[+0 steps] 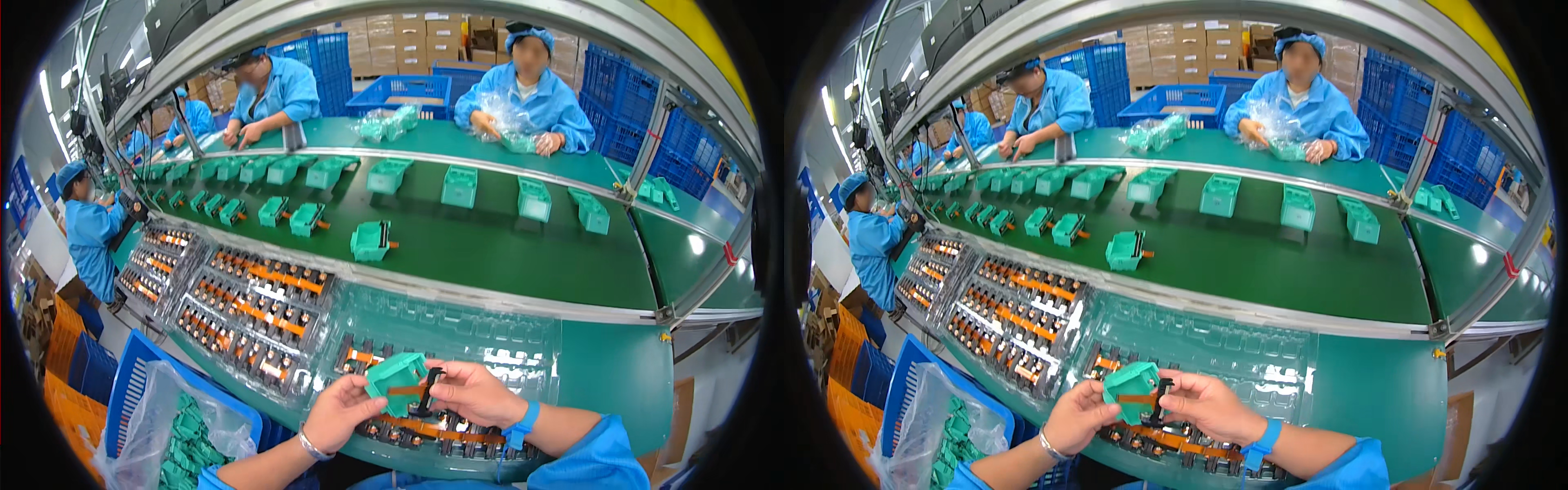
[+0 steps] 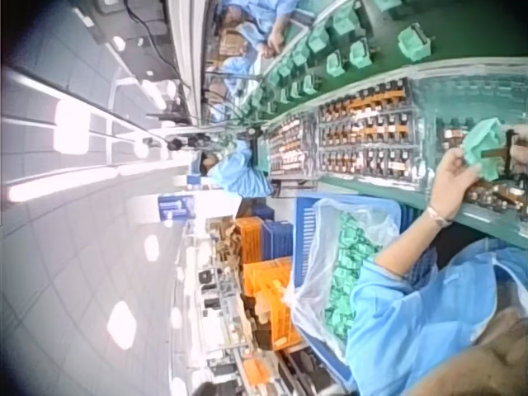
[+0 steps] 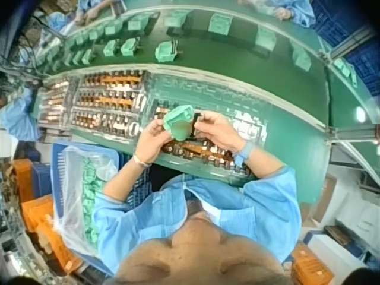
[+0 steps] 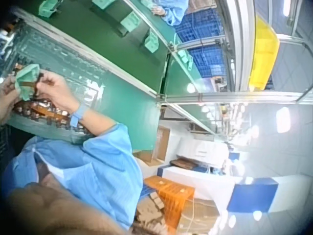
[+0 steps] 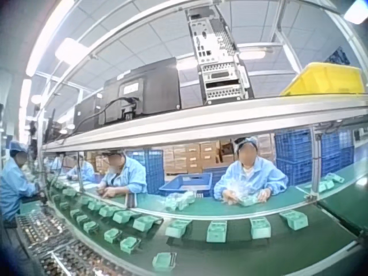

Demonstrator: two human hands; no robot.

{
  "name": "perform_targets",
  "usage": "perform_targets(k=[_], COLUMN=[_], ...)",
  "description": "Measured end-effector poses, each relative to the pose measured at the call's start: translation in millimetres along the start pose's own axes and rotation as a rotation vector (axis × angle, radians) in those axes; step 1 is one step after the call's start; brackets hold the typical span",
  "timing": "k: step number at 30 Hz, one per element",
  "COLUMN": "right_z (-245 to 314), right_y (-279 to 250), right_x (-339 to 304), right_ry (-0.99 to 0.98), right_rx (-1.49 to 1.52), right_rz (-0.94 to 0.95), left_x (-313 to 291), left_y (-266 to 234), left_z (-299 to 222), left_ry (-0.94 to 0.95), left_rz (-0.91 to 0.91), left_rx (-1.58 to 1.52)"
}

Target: The person assembles electronic components into green plastic housings by hand.

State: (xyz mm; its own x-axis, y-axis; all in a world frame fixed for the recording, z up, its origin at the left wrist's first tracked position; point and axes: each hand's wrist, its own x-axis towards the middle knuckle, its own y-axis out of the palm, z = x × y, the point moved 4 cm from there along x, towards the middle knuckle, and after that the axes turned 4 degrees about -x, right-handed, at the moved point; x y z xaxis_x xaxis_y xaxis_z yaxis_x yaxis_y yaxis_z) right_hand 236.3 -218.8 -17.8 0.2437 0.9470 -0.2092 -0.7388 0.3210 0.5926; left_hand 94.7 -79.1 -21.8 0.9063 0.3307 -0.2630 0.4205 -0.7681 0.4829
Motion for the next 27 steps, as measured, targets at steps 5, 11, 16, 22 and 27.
perform_targets(k=[5,11,16,22,27], right_z=[27,34,35,35,30], right_y=[-9,-5,1,6,4], right_x=[-7,-13,-15,-15,-13], right_ry=[-0.377,-0.377,-0.417,-0.555,-0.494], right_rx=[-0.266,-0.383,-0.457,-0.852,-0.862], right_rz=[-0.211,-0.282,-0.268,-0.301,-0.284], left_x=[0,-7,-7,-8,-10], left_y=[-8,-3,2,11,12], left_z=[-1,-6,-3,-1,1], left_ry=[0.030,0.154,0.210,0.191,0.158], left_rz=[-0.083,-0.081,-0.078,0.009,0.027], left_rx=[-0.131,0.010,0.064,0.099,0.079])
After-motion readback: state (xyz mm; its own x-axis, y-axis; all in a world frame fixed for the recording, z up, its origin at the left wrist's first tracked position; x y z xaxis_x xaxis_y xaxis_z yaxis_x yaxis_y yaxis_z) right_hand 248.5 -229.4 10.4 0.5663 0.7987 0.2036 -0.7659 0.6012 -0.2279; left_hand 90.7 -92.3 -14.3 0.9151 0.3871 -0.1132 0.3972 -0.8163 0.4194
